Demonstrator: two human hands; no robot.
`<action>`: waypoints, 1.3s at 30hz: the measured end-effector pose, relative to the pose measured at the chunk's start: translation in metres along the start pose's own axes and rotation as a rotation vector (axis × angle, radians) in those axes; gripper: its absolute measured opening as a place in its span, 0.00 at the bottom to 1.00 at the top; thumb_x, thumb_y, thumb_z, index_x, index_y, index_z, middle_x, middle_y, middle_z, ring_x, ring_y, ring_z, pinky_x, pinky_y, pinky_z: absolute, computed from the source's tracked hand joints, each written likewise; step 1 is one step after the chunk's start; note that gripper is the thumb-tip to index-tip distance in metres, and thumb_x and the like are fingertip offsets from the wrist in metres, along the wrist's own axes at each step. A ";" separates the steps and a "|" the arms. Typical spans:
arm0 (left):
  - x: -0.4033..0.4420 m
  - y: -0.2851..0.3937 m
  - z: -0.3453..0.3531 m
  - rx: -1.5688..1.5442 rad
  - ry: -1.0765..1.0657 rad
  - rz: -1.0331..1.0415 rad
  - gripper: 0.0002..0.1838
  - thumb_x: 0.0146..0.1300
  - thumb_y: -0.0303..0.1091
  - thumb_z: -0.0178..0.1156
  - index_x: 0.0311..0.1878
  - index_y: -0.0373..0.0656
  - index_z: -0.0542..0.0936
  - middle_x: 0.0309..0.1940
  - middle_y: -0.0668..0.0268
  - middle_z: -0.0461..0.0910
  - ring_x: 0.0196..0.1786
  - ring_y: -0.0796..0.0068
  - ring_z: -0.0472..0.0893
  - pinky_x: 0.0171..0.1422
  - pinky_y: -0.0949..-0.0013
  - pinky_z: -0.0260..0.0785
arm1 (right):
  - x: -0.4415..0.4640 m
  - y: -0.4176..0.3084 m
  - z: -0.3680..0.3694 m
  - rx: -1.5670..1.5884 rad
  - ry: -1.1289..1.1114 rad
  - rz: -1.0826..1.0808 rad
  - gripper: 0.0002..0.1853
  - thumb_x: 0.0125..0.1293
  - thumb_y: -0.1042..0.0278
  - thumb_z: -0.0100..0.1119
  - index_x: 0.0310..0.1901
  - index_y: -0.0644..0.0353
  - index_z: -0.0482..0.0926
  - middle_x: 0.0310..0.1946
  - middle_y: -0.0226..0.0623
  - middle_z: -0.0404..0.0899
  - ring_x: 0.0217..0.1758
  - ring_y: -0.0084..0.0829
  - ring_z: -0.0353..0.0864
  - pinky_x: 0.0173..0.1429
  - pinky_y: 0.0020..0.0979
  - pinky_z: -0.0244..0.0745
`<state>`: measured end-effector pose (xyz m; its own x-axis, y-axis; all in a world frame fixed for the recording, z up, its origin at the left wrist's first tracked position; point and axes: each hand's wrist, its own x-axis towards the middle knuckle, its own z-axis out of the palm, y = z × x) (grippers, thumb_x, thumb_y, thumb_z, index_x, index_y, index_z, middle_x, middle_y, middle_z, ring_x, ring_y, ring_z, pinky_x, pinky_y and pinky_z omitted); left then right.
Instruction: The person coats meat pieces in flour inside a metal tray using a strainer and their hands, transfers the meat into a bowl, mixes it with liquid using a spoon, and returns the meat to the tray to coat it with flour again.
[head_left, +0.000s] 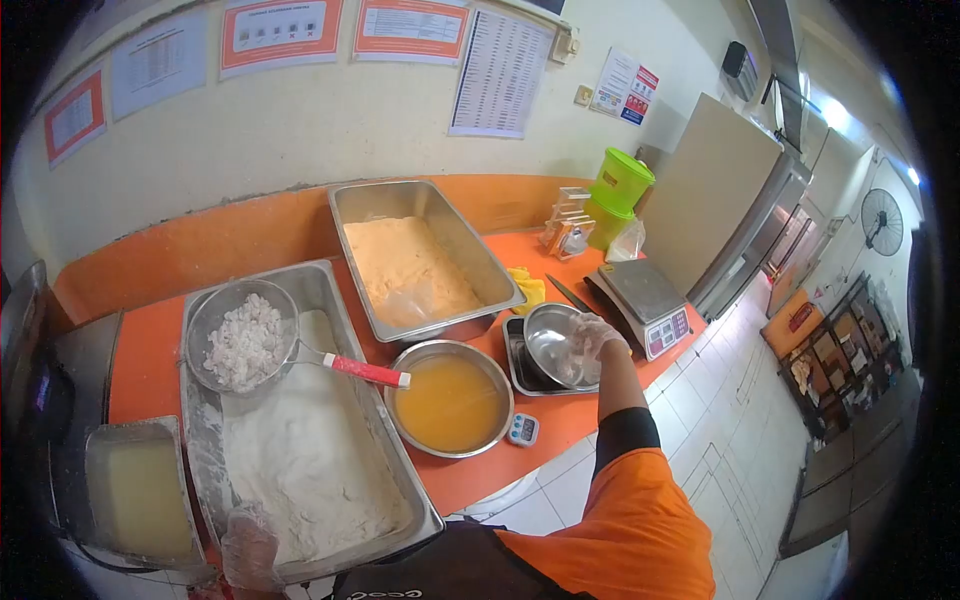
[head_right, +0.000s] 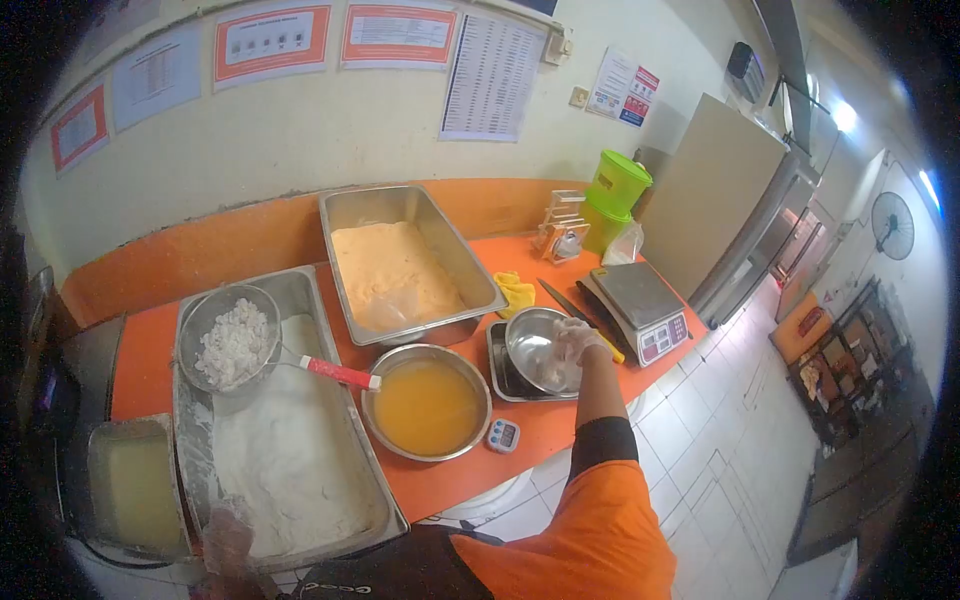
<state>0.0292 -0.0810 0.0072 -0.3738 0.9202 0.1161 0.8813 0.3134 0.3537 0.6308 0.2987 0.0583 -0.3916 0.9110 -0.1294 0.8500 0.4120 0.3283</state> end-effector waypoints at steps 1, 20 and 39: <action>0.002 0.001 0.000 0.011 -0.006 -0.010 0.09 0.49 0.32 0.50 0.34 0.43 0.76 0.33 0.58 0.76 0.36 0.60 0.76 0.40 0.63 0.70 | -0.003 -0.008 -0.013 -0.177 0.024 -0.167 0.15 0.53 0.57 0.50 0.41 0.55 0.75 0.44 0.38 0.74 0.49 0.35 0.72 0.54 0.31 0.65; 0.001 0.000 0.010 0.168 -0.241 0.049 0.08 0.50 0.27 0.48 0.32 0.39 0.75 0.29 0.57 0.74 0.37 0.61 0.75 0.42 0.63 0.67 | 0.172 -0.450 -0.274 0.325 0.326 -0.710 0.16 0.56 0.59 0.43 0.41 0.52 0.77 0.42 0.39 0.76 0.47 0.34 0.75 0.50 0.35 0.68; -0.013 0.019 -0.036 -0.059 -0.404 0.029 0.17 0.57 0.35 0.42 0.44 0.36 0.72 0.44 0.47 0.72 0.51 0.50 0.71 0.54 0.54 0.63 | 0.206 -0.568 -0.286 0.180 -0.051 -0.693 0.24 0.51 0.56 0.56 0.51 0.53 0.70 0.54 0.38 0.68 0.58 0.34 0.66 0.58 0.34 0.62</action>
<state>0.0402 -0.0950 0.0458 -0.1946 0.9502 -0.2433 0.8676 0.2824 0.4093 -0.0338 0.2467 0.1129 -0.8490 0.4369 -0.2972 0.4586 0.8886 -0.0041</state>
